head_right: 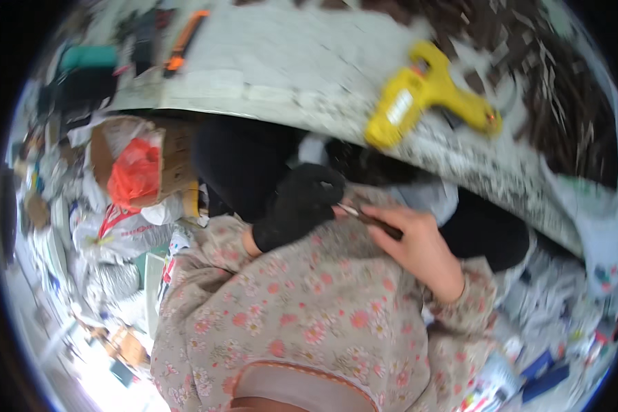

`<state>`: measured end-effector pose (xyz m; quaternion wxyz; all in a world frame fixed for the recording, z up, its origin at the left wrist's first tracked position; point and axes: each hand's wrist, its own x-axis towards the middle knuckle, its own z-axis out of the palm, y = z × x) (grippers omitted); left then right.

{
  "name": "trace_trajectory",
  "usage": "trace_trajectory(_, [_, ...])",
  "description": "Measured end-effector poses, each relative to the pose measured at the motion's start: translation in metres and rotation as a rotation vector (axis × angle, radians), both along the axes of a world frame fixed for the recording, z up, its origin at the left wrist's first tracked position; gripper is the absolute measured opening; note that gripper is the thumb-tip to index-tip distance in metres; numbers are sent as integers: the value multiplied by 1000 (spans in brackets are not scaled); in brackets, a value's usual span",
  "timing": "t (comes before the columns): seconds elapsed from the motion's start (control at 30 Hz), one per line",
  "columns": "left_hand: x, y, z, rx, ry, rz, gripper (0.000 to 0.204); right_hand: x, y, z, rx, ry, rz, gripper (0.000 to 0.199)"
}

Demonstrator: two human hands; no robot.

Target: Apply hot glue to small plastic components and assemble them.

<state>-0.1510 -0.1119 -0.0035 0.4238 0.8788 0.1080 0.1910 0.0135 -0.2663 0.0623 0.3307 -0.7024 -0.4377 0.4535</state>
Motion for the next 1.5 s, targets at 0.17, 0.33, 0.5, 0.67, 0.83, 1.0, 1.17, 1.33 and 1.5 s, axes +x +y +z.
trace_trajectory(0.17, [-11,27,20,224,-72,38,24,-11,12,-57,134,-50,-96,26])
trace_trajectory(0.33, [-7,160,48,176,-41,656,26,2,15,-173,66,-397,65,32])
trace_trajectory(0.5, [-11,317,46,306,-27,775,27,-1,14,-216,98,-528,95,45])
trace_trajectory(0.67, [55,354,50,509,118,681,26,-7,2,-198,-152,-284,36,43])
trace_trajectory(0.83, [145,373,15,467,372,599,47,-14,-4,-184,-203,-285,-33,35])
trace_trajectory(1.0, [167,422,-17,590,325,491,44,-5,1,-128,-7,-247,-38,34])
trace_trajectory(1.17, [137,414,26,-190,-9,456,39,10,6,-11,144,-198,-101,31])
trace_trajectory(1.33, [133,312,57,-1416,-285,-367,34,79,9,-11,323,-1003,-362,52])
trace_trajectory(1.5, [179,152,85,-857,-171,-69,26,128,11,-36,229,-1000,-284,58])
